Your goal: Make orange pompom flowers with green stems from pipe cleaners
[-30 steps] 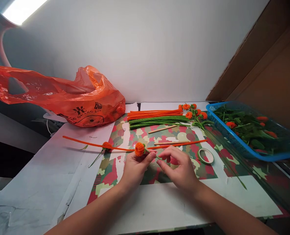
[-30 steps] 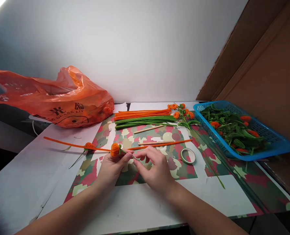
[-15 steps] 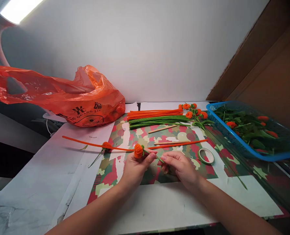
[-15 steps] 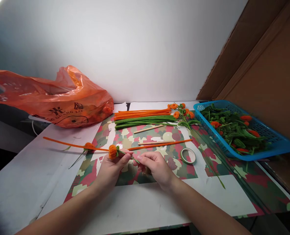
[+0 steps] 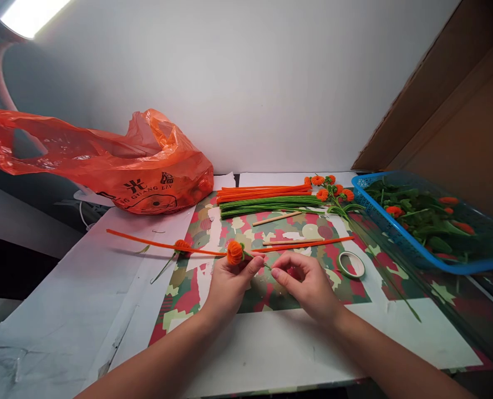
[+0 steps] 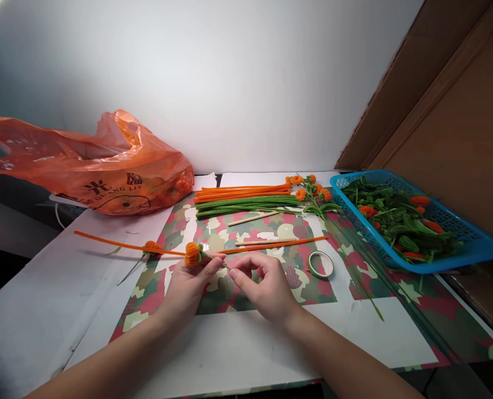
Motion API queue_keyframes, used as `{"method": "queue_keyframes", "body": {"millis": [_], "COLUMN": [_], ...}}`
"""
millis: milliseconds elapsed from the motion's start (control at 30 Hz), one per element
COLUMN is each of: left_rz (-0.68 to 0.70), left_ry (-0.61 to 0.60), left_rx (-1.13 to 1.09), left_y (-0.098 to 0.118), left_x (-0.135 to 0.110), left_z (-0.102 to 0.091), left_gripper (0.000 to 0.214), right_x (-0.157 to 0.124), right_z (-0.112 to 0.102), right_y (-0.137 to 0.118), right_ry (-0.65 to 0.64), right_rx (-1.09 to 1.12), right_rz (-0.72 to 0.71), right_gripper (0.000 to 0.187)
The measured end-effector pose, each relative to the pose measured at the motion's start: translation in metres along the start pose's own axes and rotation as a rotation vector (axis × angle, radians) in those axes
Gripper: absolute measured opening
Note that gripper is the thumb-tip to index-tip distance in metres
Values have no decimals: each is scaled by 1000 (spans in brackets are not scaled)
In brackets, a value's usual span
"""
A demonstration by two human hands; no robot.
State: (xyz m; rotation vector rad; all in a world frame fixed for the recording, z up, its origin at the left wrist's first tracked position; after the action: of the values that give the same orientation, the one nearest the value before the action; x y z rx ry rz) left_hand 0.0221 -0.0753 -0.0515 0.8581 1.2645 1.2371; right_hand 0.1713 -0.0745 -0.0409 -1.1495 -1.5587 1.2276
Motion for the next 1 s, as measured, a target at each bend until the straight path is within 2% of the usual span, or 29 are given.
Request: {"method": "queue_keyframes", "body": {"millis": [233, 500, 633, 833, 1000], "left_rz": [53, 41, 38, -8, -40], "left_ry": [27, 58, 58, -24, -30], "left_rx": [-17, -5, -12, -19, -11], "left_y": [9, 11, 10, 3, 1], "left_x": [-2, -3, -4, -2, -2], "left_z": [1, 0, 1, 3, 2], "left_gripper": [29, 34, 34, 32, 32], "right_x": [0, -1, -1, -1, -1], "right_z": [-1, -3, -4, 4, 3], "right_y": [1, 3, 0, 3, -1], "right_ry": [-12, -8, 10, -135, -121], "right_rx": [23, 29, 52, 83, 42], "right_rz": [10, 56, 29, 39, 13], "right_gripper": [21, 27, 22, 36, 29]}}
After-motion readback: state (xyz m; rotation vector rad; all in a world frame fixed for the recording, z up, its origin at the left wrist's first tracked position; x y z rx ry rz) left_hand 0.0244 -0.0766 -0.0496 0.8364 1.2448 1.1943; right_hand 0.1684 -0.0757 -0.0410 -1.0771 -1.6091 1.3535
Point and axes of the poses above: each hand's wrist, its own x-axis towards the middle knuckle, its own z-axis out of the palm, y = z × x, the point moved 4 cm from there along x, towards the middle knuckle, and after that the axes turned 1 degree about y, right-handed, at the moved point
